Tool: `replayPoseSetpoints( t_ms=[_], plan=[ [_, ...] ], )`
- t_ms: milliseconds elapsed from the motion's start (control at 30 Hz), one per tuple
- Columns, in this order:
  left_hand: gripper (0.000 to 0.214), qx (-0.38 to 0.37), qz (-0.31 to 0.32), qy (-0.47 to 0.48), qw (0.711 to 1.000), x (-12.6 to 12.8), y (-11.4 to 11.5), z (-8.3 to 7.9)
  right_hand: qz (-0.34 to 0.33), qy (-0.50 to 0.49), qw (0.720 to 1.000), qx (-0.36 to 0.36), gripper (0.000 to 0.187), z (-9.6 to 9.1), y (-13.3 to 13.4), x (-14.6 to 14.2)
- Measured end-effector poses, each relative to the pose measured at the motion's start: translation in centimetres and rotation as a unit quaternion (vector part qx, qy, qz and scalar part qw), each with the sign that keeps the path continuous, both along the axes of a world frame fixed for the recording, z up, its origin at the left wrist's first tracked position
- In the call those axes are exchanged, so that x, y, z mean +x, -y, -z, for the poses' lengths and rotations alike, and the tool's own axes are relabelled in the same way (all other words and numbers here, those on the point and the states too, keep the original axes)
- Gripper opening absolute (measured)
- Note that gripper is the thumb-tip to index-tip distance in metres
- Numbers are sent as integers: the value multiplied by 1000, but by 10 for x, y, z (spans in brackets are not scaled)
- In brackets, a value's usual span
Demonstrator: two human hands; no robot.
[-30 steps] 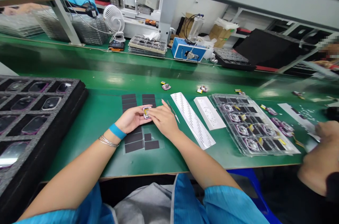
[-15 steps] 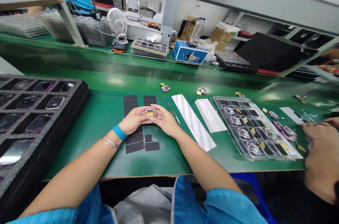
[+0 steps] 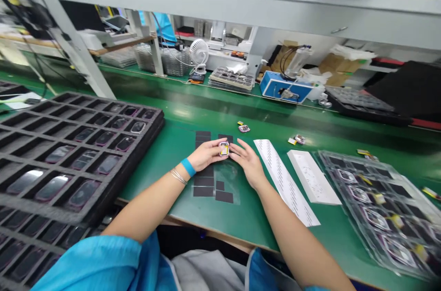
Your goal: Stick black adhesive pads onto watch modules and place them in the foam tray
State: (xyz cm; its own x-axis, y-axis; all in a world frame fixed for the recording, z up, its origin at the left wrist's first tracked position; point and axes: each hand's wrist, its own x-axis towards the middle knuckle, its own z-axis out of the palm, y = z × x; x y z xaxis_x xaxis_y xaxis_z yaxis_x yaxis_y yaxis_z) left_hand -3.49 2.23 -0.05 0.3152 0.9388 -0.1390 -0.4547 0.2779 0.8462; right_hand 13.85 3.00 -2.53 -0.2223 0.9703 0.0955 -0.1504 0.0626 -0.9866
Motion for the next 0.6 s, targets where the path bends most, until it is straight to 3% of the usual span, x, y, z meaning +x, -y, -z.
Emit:
replayPoseSetpoints(
  t_ms=[67, 133, 200, 267, 367, 600],
  plan=[
    [44, 41, -17, -28, 999, -5, 6, -6, 33, -21, 999, -8, 58, 0, -2, 1],
    [46, 126, -72, -147, 978, -9, 14, -9, 63, -15, 998, -5, 53, 0, -3, 2],
    [51, 223, -166, -302, 912, -10, 26, -9, 86, 12, 996, 12, 49, 2, -4, 2],
    [58, 295, -252, -422, 820, -10, 41, -9, 100, 50, 993, 35, 47, 4, -5, 3],
    [63, 347, -312, -511, 721, -11, 64, -14, 98, 106, 987, 65, 48, 7, -5, 4],
    [46, 363, -373, -565, 640, -22, 104, -26, 88, 183, 975, 87, 50, 16, -6, 7]
  ],
)
